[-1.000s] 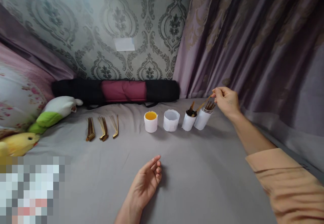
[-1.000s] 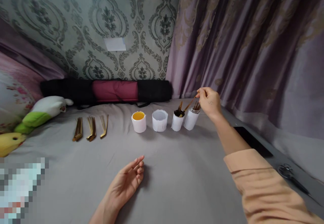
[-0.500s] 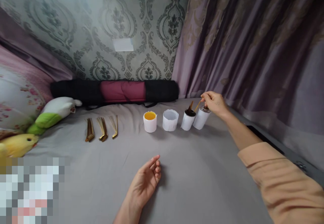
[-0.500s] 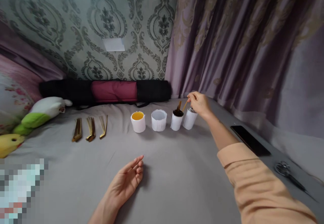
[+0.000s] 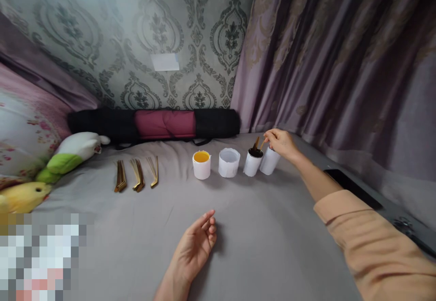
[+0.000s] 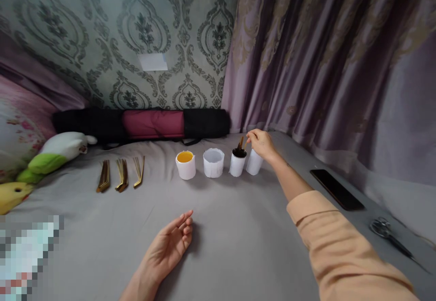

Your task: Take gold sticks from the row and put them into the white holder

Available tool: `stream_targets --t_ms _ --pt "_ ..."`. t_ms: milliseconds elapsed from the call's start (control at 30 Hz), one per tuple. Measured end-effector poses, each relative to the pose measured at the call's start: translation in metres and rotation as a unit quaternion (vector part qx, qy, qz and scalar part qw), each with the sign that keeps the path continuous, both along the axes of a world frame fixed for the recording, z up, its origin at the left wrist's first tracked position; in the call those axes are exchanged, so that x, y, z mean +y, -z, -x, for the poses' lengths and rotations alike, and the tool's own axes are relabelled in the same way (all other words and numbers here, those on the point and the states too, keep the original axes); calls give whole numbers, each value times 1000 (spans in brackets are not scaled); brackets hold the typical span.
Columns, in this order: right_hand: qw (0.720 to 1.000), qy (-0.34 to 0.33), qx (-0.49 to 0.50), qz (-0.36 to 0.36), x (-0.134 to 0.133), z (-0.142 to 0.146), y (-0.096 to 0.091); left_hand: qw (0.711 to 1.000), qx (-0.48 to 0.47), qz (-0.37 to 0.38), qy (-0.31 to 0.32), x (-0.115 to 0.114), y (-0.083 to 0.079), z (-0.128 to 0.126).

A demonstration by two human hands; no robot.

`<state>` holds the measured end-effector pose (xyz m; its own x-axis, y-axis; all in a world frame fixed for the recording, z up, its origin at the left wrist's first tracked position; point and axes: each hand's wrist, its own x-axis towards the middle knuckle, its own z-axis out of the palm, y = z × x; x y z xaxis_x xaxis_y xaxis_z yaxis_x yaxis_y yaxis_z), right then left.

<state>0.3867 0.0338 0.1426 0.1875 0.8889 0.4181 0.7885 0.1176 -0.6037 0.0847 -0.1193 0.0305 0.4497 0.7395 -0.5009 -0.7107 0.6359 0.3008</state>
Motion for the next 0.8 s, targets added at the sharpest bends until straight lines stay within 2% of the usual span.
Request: stream_targets --t_ms 400,800 --pt "998 16 -38 38 0 9 6 1000 -7 -9 2 0 3 0" --pt "997 50 -7 58 3 10 9 1000 8 -3 6 1 1 -2"
